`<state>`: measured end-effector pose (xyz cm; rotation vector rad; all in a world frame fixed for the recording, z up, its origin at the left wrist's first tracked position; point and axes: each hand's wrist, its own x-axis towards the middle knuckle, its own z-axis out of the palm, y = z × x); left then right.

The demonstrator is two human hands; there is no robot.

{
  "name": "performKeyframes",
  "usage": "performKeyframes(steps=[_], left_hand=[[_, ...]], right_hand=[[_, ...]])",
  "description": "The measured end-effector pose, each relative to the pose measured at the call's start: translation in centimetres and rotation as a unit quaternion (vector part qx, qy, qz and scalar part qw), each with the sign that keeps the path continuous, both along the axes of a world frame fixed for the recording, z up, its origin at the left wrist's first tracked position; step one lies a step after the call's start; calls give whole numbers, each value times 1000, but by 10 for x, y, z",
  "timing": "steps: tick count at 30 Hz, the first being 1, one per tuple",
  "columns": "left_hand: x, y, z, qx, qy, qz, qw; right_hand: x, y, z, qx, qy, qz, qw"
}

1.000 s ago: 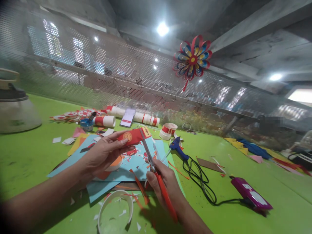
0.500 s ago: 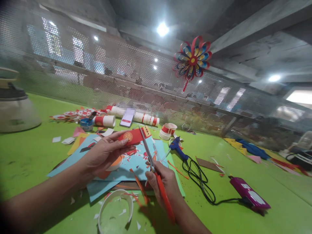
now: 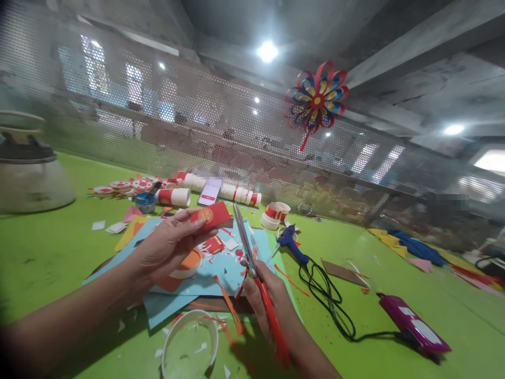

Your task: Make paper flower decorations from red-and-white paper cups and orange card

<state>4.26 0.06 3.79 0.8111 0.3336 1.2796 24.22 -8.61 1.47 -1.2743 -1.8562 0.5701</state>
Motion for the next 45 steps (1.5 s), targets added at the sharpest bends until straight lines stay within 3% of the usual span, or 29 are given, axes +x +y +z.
performKeyframes(steps=[11, 16, 24, 38, 45], left_hand=[[-3, -6, 10, -57, -12, 55, 997], [3, -11, 7, -61, 59, 30, 996], [7, -12, -4, -29, 128, 13, 991], [7, -12, -5, -26, 120, 6, 992], [6, -10, -7, -18, 114, 0, 993]], right_hand=[[2, 3, -3, 36, -93, 4, 995], [-5, -1, 1, 36, -95, 52, 993], [-7, -3, 4, 23, -37, 49, 998], [-1, -2, -3, 31, -49, 28, 998], [-3, -6, 5, 14, -79, 34, 996]])
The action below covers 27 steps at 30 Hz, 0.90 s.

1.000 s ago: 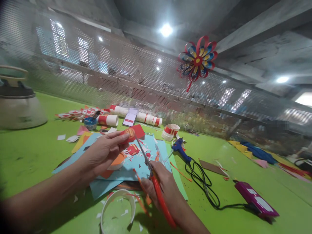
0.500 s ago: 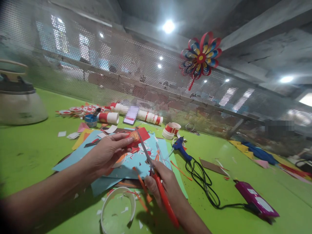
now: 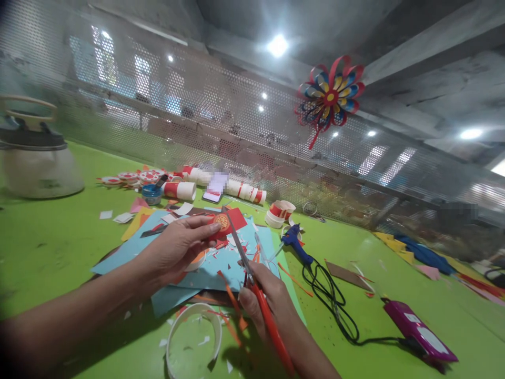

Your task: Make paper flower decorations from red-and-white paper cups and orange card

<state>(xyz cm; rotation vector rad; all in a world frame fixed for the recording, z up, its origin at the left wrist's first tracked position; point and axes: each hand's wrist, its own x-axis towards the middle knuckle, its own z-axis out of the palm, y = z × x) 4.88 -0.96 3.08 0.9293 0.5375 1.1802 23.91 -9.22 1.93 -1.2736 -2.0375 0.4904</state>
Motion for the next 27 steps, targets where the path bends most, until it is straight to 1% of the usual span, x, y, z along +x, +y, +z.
performKeyframes(steps=[4, 10, 13, 19, 22, 27], left_hand=[[0, 0, 1, -12, 2, -4, 1000], [0, 1, -2, 7, -10, -7, 1000], [0, 0, -2, 5, -5, -8, 1000], [0, -1, 0, -6, 5, 8, 1000], [0, -1, 0, -1, 6, 6, 1000], [0, 0, -2, -1, 5, 1, 1000]], right_hand=[[-1, -3, 3, -1, -8, -7, 1000], [0, 0, -2, 7, 9, -2, 1000], [2, 1, -3, 4, 6, -6, 1000], [4, 4, -2, -4, -17, -2, 1000], [5, 4, -7, 4, -3, -10, 1000], [4, 6, -15, 32, 26, -43, 998]])
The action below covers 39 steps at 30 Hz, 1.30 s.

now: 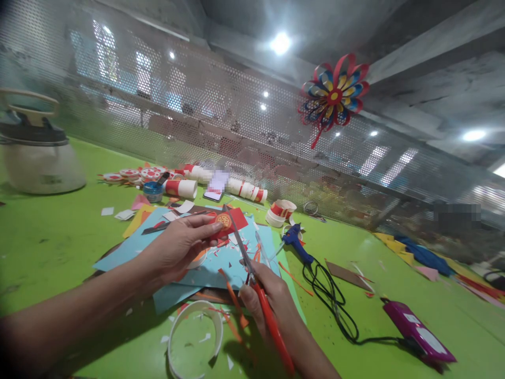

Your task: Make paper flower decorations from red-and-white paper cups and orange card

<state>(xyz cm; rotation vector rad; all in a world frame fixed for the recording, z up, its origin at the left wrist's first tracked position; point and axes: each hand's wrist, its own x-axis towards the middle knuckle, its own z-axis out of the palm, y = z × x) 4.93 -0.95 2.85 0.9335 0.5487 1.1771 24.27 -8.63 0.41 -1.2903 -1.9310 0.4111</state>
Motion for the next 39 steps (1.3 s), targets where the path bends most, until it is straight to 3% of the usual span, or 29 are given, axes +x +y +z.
performKeyframes(steps=[14, 27, 33, 39], left_hand=[[0, 2, -2, -7, -18, -5, 1000], [0, 6, -5, -20, -27, -8, 999], [-5, 7, -2, -77, -19, 29, 996], [-8, 7, 0, -68, -4, 32, 997]], right_hand=[[0, 0, -3, -2, 7, -10, 1000], [-8, -3, 1, -61, 32, -35, 997], [-8, -1, 3, -104, 87, -46, 990], [-7, 2, 6, -102, 90, -51, 989]])
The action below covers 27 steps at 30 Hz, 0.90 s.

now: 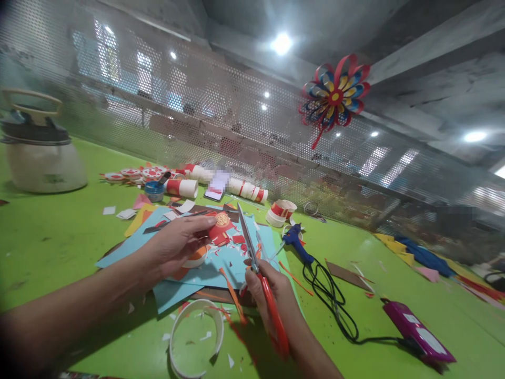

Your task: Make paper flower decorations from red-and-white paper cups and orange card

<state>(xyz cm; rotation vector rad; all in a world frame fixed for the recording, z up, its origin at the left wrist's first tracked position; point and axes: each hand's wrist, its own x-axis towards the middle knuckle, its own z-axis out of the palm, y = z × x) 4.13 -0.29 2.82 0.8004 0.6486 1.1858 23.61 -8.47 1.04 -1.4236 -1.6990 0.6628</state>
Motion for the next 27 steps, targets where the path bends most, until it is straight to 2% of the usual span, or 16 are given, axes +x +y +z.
performKeyframes(steps=[8, 15, 21, 27], left_hand=[[2, 0, -3, 42, 8, -16, 999], [2, -3, -1, 45, 0, -42, 998], [1, -3, 0, 48, -11, -51, 998], [1, -2, 2, 42, -25, -17, 999]], right_hand=[[-1, -2, 4, -20, 40, 16, 999], [0, -3, 5, 13, -14, 33, 999], [0, -4, 6, 0, -19, 41, 999], [3, 0, -2, 5, -4, 38, 999]])
